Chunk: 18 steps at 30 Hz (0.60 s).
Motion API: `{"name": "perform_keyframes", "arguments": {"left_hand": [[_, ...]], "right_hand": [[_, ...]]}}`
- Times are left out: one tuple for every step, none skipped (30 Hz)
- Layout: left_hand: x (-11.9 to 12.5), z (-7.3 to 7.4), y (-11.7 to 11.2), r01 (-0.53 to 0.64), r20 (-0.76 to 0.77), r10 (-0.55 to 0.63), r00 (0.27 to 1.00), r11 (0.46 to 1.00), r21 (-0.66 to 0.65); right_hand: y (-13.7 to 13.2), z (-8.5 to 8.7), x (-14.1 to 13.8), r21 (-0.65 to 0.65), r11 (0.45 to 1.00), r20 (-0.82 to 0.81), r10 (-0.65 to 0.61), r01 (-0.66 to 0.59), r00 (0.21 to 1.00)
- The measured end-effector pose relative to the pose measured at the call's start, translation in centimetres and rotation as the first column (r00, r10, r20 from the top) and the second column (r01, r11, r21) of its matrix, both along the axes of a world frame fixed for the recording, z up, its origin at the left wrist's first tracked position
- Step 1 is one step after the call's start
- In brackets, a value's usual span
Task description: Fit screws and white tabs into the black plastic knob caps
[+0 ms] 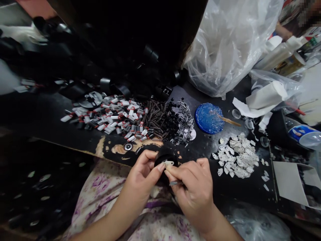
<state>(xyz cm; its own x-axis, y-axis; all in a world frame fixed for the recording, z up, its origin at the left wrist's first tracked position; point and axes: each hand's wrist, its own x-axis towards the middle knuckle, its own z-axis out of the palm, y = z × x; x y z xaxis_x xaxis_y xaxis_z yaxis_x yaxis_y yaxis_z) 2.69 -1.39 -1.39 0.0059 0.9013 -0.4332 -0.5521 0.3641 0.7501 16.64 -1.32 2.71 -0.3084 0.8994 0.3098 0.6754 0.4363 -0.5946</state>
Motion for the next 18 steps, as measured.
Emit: {"name": "perform_keyframes", "arguments": {"left_hand": [[-0.1, 0.2, 0.0, -0.015, 0.003, 0.015, 1.0, 1.0, -0.017], [-0.4, 0.4, 0.0, -0.025, 0.016, 0.026, 1.0, 0.999, -0.043], [-0.7, 0.6, -0.1, -0.028, 0.04, 0.031, 0.999, 0.997, -0.072], [-1.2, 0.8, -0.2, -0.029, 0.072, 0.036, 0.997, 0.994, -0.102], [-1.7, 0.9, -0.3, -0.036, 0.105, 0.049, 0.993, 0.992, -0.125], [-2.3, 0.9, -0.5, -0.05, 0.132, 0.069, 0.989, 0.989, -0.137], [-2.8, 0.9, -0.6, -0.07, 0.149, 0.091, 0.985, 0.987, -0.142], [-3.3, 0.8, -0.8, -0.09, 0.154, 0.112, 0.982, 0.985, -0.145], [-3.7, 0.7, -0.9, -0.105, 0.151, 0.127, 0.98, 0.984, -0.146], [-3.9, 0.6, -1.0, -0.115, 0.144, 0.136, 0.98, 0.983, -0.145], [-3.9, 0.6, -1.0, -0.121, 0.137, 0.141, 0.981, 0.983, -0.141], [-3.9, 0.7, -0.9, -0.124, 0.129, 0.142, 0.982, 0.983, -0.135], [-3.7, 0.8, -0.8, -0.125, 0.117, 0.14, 0.983, 0.984, -0.126], [-3.6, 1.0, -0.7, -0.121, 0.102, 0.133, 0.986, 0.986, -0.118], [-3.6, 1.0, -0.7, -0.113, 0.078, 0.122, 0.989, 0.987, -0.113], [-3.8, 0.9, -0.9, -0.098, 0.04, 0.104, 0.994, 0.988, -0.116], [-4.5, 0.6, -1.3, -0.083, -0.012, 0.082, 0.997, 0.989, -0.121], [-5.6, -0.1, -1.9, -0.09, -0.089, 0.078, 0.993, 0.986, -0.138]], "right_hand": [[0.0, 0.2, -0.1, -0.026, 1.0, -0.025, 0.012, -0.013, 1.0], [0.0, 0.4, -0.1, -0.058, 0.997, -0.068, 0.038, -0.042, 0.997], [0.1, 0.7, -0.1, -0.088, 0.993, -0.129, 0.068, -0.08, 0.989], [0.3, 1.1, -0.1, -0.118, 0.986, -0.199, 0.092, -0.117, 0.976], [0.6, 1.4, -0.1, -0.148, 0.979, -0.263, 0.099, -0.141, 0.96], [0.9, 1.7, -0.2, -0.184, 0.972, -0.312, 0.086, -0.148, 0.946], [1.2, 1.9, -0.3, -0.233, 0.962, -0.338, 0.057, -0.142, 0.939], [1.5, 2.0, -0.4, -0.292, 0.947, -0.344, 0.024, -0.131, 0.939], [1.8, 2.1, -0.6, -0.354, 0.927, -0.335, 0.001, -0.127, 0.942], [2.0, 2.1, -0.8, -0.407, 0.904, -0.326, -0.009, -0.132, 0.945], [2.2, 2.0, -1.1, -0.444, 0.884, -0.324, -0.008, -0.144, 0.946], [2.2, 2.0, -1.3, -0.463, 0.873, -0.325, -0.007, -0.153, 0.946], [2.2, 1.9, -1.4, -0.464, 0.872, -0.327, -0.008, -0.154, 0.945], [2.2, 1.9, -1.5, -0.454, 0.878, -0.332, -0.007, -0.153, 0.943], [2.1, 2.0, -1.6, -0.437, 0.885, -0.34, 0.004, -0.162, 0.941], [2.0, 2.0, -1.5, -0.417, 0.891, -0.349, 0.024, -0.178, 0.937], [1.9, 2.0, -1.4, -0.398, 0.896, -0.357, 0.047, -0.198, 0.933], [1.9, 1.9, -1.2, -0.385, 0.898, -0.362, 0.064, -0.212, 0.93]]}}
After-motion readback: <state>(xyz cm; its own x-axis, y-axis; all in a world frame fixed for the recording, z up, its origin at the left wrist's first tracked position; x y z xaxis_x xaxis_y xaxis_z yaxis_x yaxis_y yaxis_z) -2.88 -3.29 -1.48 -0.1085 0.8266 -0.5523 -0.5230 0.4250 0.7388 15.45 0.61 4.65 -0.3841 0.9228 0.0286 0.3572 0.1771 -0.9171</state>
